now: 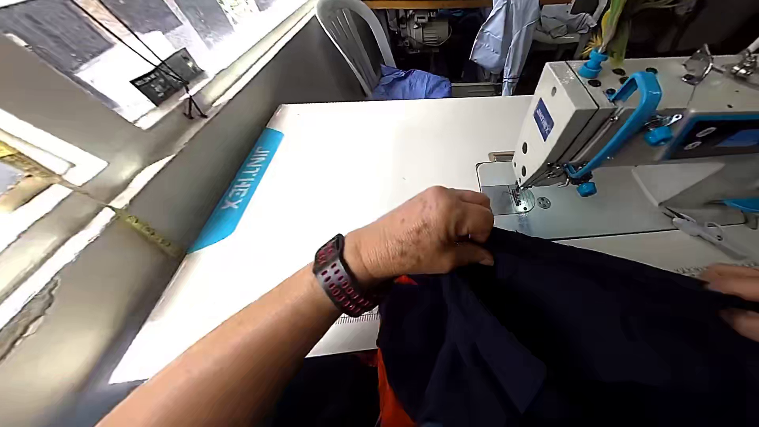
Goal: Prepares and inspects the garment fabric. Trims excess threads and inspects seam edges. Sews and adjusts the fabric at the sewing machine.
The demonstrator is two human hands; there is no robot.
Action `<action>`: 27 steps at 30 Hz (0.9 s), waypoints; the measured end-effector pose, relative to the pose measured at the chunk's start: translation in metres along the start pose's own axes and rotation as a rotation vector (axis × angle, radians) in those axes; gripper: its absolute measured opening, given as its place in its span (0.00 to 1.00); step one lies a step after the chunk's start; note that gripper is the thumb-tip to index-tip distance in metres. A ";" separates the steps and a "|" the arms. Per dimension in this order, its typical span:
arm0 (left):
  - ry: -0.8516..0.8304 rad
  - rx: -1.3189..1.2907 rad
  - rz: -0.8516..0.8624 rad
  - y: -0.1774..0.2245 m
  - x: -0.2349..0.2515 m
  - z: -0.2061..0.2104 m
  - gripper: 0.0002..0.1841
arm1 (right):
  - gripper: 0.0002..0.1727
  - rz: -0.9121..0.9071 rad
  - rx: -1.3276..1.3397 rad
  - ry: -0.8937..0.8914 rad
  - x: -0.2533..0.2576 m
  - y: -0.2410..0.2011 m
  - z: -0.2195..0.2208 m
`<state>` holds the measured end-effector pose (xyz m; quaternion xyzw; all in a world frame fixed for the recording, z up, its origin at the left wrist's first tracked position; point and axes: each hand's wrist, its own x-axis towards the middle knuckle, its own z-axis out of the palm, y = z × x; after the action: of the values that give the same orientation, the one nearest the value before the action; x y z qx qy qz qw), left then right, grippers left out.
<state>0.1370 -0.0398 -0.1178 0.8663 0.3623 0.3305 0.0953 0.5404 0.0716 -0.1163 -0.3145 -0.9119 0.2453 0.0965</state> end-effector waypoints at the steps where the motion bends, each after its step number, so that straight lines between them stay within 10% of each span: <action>1: 0.022 -0.017 0.001 -0.013 0.003 0.022 0.10 | 0.07 0.043 -0.077 0.092 -0.004 0.026 0.018; 8: 0.060 -0.048 -0.052 -0.057 0.005 0.081 0.06 | 0.15 -0.171 -0.146 0.629 0.054 0.022 0.129; 15: 0.103 -0.153 -0.167 -0.050 -0.008 0.073 0.07 | 0.10 -0.419 0.239 0.579 0.110 -0.031 0.156; 27: 0.128 -0.254 -0.257 -0.039 -0.012 0.069 0.06 | 0.03 -0.087 0.801 0.442 0.093 -0.049 0.145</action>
<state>0.1529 -0.0152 -0.1925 0.7711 0.4305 0.4131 0.2222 0.3942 0.0404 -0.2141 -0.2585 -0.7152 0.5012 0.4129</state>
